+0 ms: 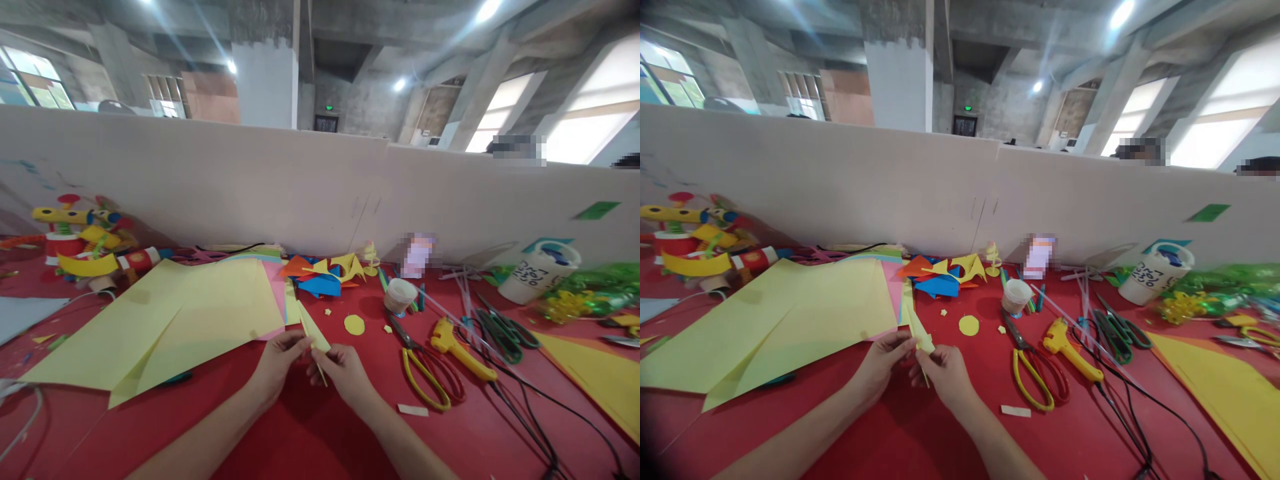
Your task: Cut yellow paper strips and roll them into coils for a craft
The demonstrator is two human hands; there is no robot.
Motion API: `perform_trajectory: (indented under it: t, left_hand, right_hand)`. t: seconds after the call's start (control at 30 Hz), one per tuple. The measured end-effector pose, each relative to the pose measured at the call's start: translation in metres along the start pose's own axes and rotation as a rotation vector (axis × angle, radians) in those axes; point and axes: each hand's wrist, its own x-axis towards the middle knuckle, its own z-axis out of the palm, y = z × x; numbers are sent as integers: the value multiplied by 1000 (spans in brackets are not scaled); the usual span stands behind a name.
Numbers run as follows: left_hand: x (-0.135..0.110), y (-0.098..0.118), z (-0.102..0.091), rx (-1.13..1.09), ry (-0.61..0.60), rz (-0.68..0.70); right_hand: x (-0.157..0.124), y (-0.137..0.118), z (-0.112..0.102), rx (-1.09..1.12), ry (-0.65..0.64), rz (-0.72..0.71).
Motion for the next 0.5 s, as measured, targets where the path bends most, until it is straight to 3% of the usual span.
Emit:
perform_trajectory:
  t: [0.17, 0.5]
  left_hand:
    - [1, 0, -2, 29, 19, -1]
    - [3, 1, -3, 62, 20, 1]
  right_hand:
    - [1, -3, -3, -9, -19, -6]
    - [4, 11, -4, -95, 76, -83]
